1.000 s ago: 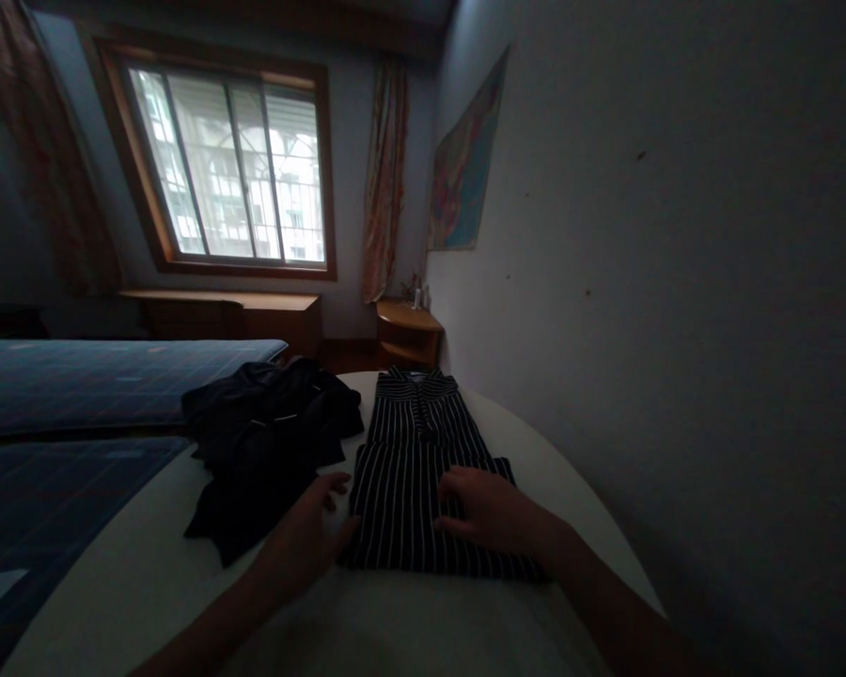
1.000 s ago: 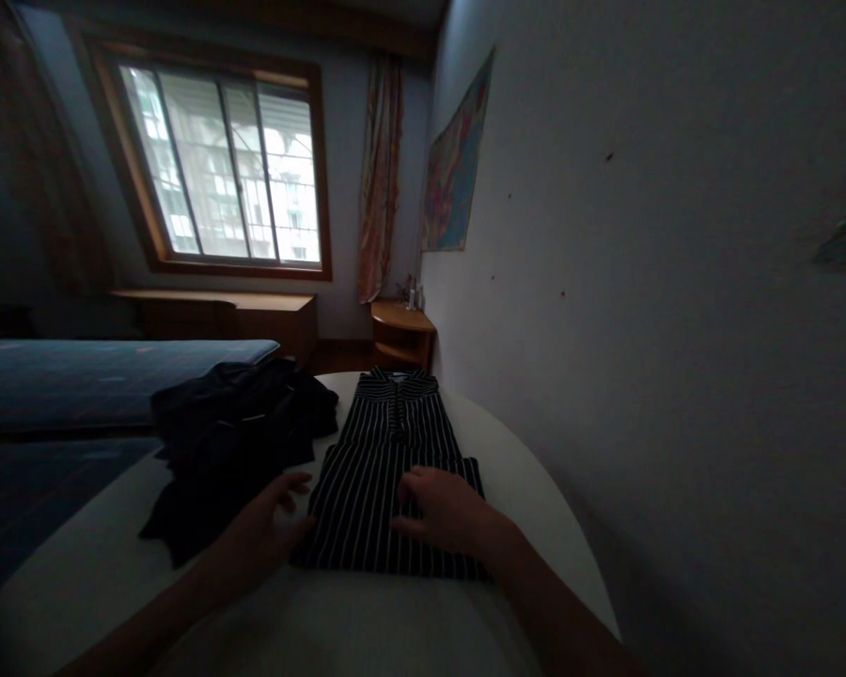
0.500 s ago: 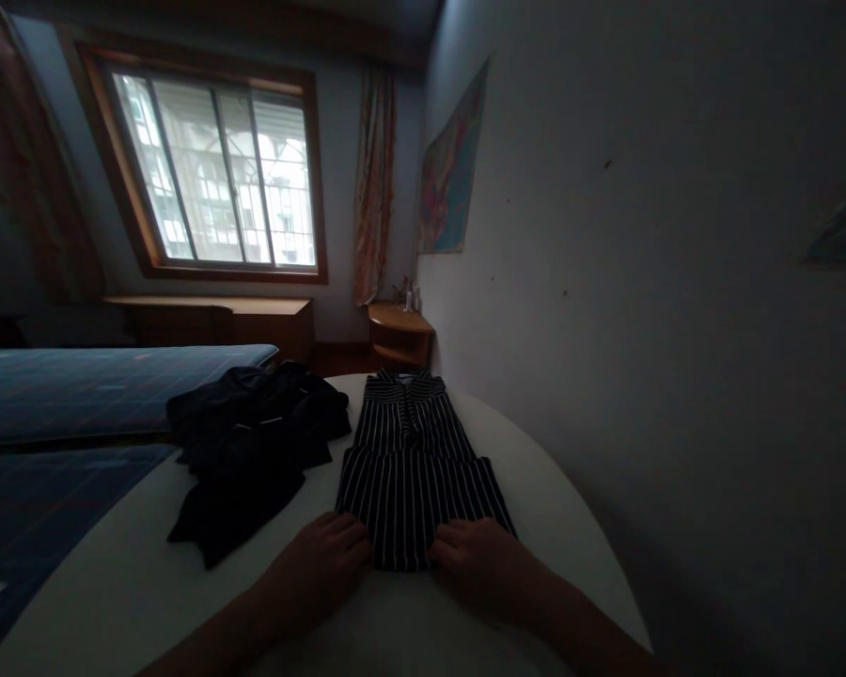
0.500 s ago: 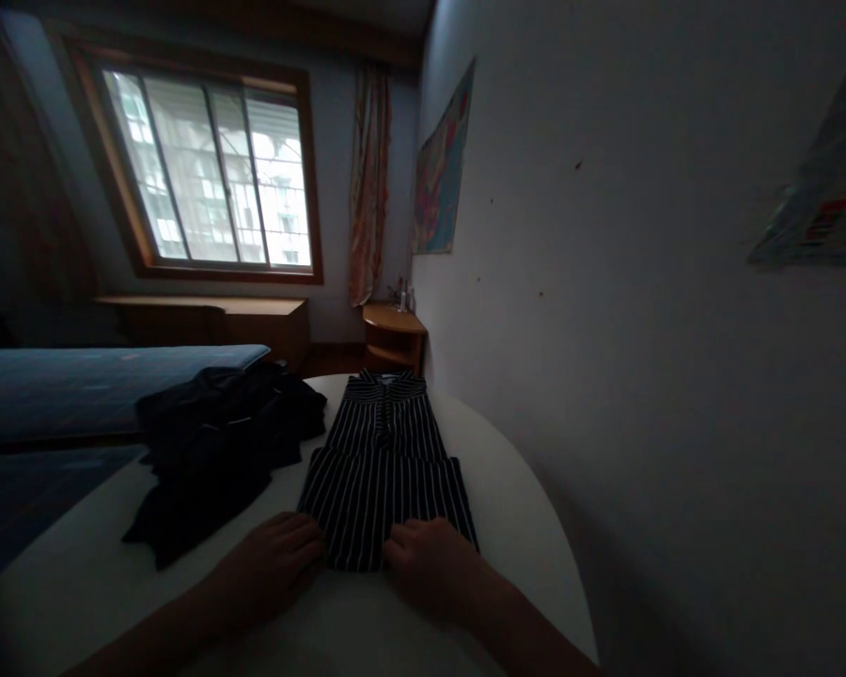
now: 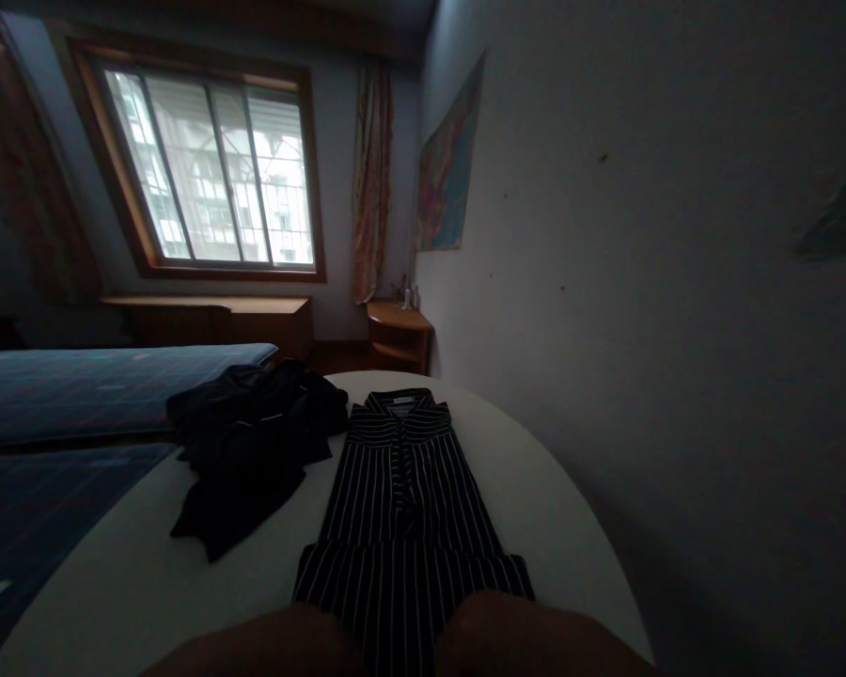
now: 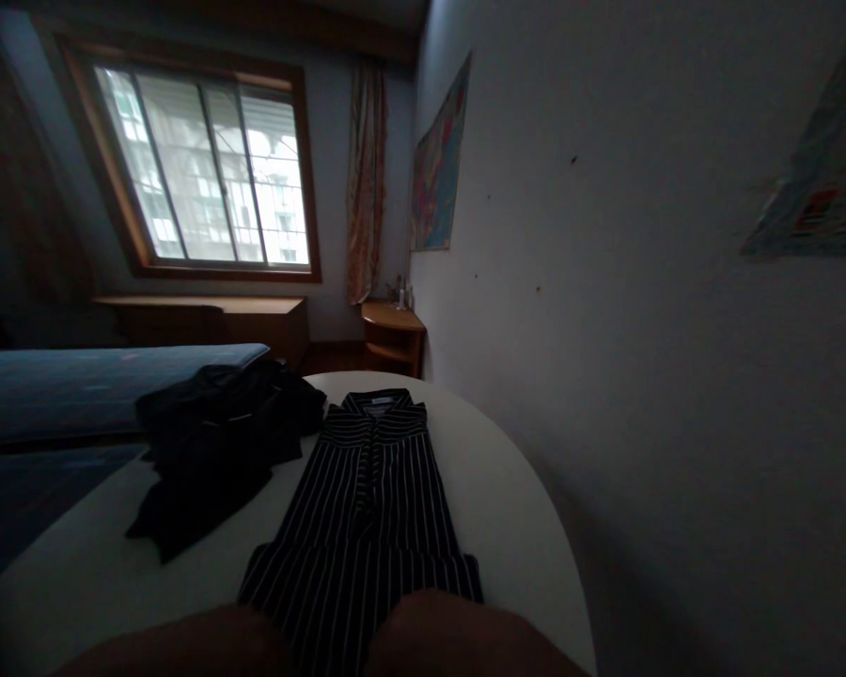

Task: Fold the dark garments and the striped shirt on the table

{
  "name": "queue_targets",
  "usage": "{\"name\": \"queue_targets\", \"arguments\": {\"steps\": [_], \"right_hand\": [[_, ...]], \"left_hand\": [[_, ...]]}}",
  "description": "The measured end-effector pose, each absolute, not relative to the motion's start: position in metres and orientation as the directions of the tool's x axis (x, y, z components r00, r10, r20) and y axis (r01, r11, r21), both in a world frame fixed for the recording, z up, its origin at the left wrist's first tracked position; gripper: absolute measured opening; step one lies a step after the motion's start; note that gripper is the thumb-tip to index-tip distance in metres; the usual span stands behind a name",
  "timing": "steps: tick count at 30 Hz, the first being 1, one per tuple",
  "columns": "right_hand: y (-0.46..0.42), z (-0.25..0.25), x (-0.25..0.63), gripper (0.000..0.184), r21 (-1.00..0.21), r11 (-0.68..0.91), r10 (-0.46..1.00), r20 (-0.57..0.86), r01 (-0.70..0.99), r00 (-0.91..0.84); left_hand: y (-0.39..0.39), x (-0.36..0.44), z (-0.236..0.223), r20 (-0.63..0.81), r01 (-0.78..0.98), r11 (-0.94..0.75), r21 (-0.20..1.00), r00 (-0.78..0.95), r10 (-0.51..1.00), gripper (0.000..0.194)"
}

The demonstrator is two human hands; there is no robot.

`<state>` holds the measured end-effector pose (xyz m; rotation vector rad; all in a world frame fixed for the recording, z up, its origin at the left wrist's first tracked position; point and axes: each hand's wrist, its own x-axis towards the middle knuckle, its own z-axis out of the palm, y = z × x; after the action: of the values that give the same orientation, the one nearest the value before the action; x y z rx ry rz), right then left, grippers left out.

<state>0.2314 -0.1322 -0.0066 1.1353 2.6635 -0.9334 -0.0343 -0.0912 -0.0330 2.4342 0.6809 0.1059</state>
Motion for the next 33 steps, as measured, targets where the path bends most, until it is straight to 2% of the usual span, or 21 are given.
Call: {"name": "queue_targets", "arguments": {"steps": [2, 4, 6, 9, 15, 20, 23, 26, 29, 33], "right_hand": [[-0.126, 0.014, 0.235, 0.012, -0.466, 0.487, 0.750, -0.211, 0.739, -0.627], [-0.117, 0.025, 0.240, 0.020, -0.384, 0.405, 0.873, -0.107, 0.830, -0.475], [-0.108, 0.025, 0.247, 0.030, -0.314, 0.335, 0.927, -0.063, 0.888, -0.371], [-0.097, 0.015, 0.253, 0.042, -0.288, 0.284, 0.944, -0.084, 0.914, -0.320], [-0.091, 0.015, 0.249, 0.041, -0.312, 0.180, 0.944, -0.212, 0.933, -0.253], [-0.085, 0.023, 0.246, 0.037, -0.297, 0.166, 0.905, -0.333, 0.940, -0.265], [-0.085, 0.026, 0.246, 0.033, -0.302, 0.217, 0.881, -0.349, 0.928, -0.320], [-0.089, 0.029, 0.248, 0.024, -0.364, 0.335, 0.830, -0.322, 0.869, -0.455], [-0.095, 0.030, 0.252, 0.026, -0.463, 0.409, 0.775, -0.279, 0.787, -0.567], [-0.105, 0.030, 0.257, 0.025, -0.551, 0.453, 0.704, -0.261, 0.701, -0.660]], "left_hand": [[-0.082, -0.034, -0.006, -0.063, 0.461, -0.691, 0.557, 0.853, 0.519, 0.019], [-0.068, -0.033, 0.015, -0.018, 0.563, -0.673, 0.480, 0.773, 0.634, 0.027], [-0.052, -0.032, 0.023, -0.011, 0.633, -0.650, 0.421, 0.720, 0.694, 0.037], [-0.036, -0.028, 0.019, -0.111, 0.690, -0.596, 0.410, 0.687, 0.718, 0.049], [-0.031, -0.014, 0.014, -0.268, 0.798, -0.488, 0.354, 0.586, 0.764, 0.042], [-0.033, -0.007, 0.022, -0.395, 0.818, -0.475, 0.324, 0.573, 0.718, 0.030], [-0.039, -0.007, 0.028, -0.397, 0.815, -0.480, 0.325, 0.578, 0.713, 0.036], [-0.047, -0.009, 0.033, -0.370, 0.777, -0.495, 0.388, 0.624, 0.689, 0.043], [-0.055, -0.014, 0.038, -0.345, 0.732, -0.528, 0.432, 0.674, 0.653, 0.037], [-0.064, -0.022, 0.043, -0.380, 0.691, -0.569, 0.445, 0.721, 0.579, 0.028]]}}
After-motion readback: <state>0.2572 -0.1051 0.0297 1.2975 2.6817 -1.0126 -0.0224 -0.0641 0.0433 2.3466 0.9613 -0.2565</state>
